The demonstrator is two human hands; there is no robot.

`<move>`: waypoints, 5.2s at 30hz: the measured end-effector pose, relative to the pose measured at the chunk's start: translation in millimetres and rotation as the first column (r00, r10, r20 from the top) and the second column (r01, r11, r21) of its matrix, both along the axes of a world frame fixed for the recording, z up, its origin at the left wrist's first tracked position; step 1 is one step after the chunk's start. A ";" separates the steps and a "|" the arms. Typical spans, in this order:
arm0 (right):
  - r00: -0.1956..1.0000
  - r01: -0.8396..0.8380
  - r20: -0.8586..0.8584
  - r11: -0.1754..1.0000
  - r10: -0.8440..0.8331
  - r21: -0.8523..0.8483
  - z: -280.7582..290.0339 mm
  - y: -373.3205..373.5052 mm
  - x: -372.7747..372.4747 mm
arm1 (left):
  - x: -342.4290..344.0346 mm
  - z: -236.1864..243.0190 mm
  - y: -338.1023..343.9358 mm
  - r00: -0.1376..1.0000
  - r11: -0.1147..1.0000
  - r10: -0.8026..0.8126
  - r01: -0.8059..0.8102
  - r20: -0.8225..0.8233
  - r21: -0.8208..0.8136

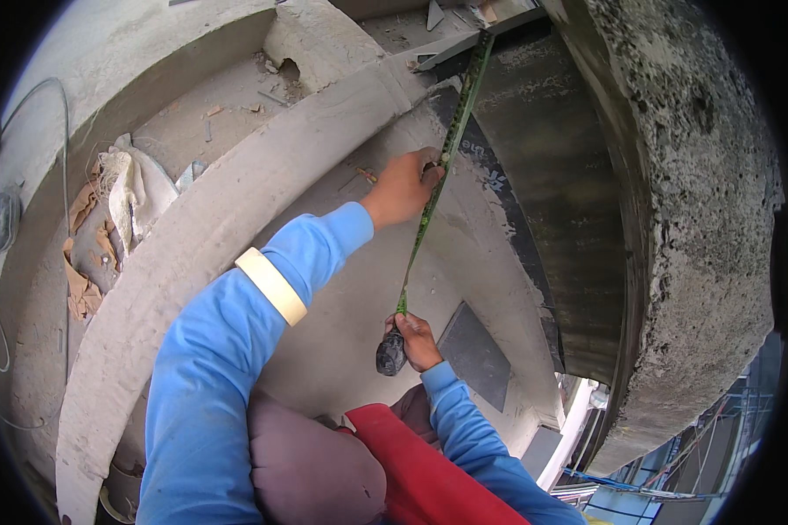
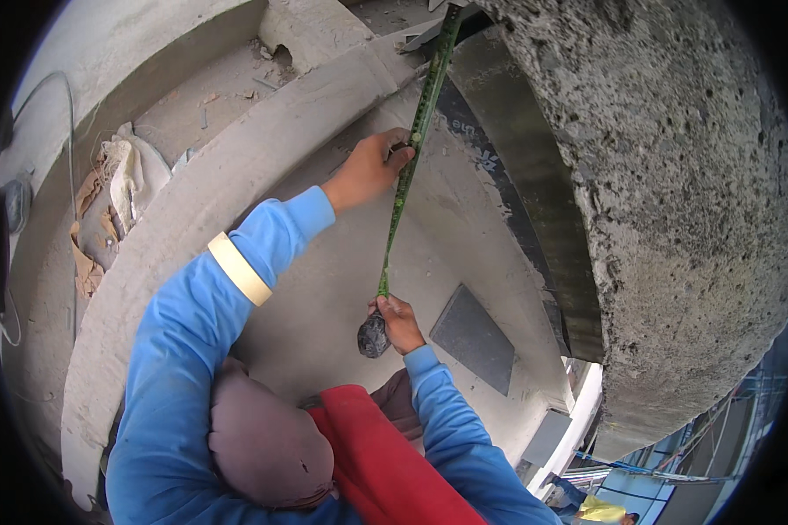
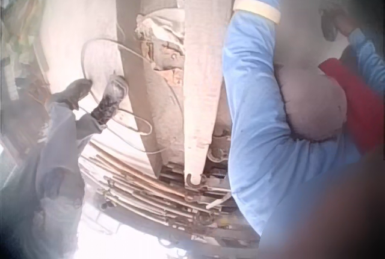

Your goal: The person measures and marks a dark roofing tile using a tape measure and marker, then positions and aligns the tile on a curved rooftop section. The person handles multiple tiles, a trowel, and a sealant gun while working on a construction site.

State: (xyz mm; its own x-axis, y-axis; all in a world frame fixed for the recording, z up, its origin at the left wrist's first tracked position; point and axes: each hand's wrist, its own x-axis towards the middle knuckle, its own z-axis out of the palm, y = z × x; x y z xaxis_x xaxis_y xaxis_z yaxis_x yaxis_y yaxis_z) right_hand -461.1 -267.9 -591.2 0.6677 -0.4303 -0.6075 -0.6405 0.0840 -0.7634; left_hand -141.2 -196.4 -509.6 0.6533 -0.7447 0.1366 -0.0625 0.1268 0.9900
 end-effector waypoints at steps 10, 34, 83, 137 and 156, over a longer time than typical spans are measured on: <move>0.918 0.397 -0.013 0.918 -0.397 -0.020 -30.5 4.0 151.6 | 2.0 -27.1 -80.7 0.846 0.964 0.257 -0.257 0.466 -0.065; 0.955 0.280 -0.072 0.955 -0.287 -0.097 13.3 -64.6 265.2 | 139.2 -2.7 -139.6 0.825 0.922 0.273 -0.372 0.495 0.111; 0.920 0.348 -0.074 0.891 -0.384 -0.292 -10.4 -108.3 275.3 | 199.0 42.9 -171.2 0.653 0.885 -0.006 -0.350 0.758 0.308; 1.000 0.003 0.018 0.839 0.008 -0.544 -3.7 -4.2 65.3 | 58.1 -36.3 -11.1 0.838 0.912 0.408 -0.395 0.362 -0.113; 0.730 -0.350 0.278 0.690 0.625 -0.634 152.9 59.6 -19.6 | -66.4 207.3 228.4 0.758 0.626 0.608 -0.641 -0.238 -0.444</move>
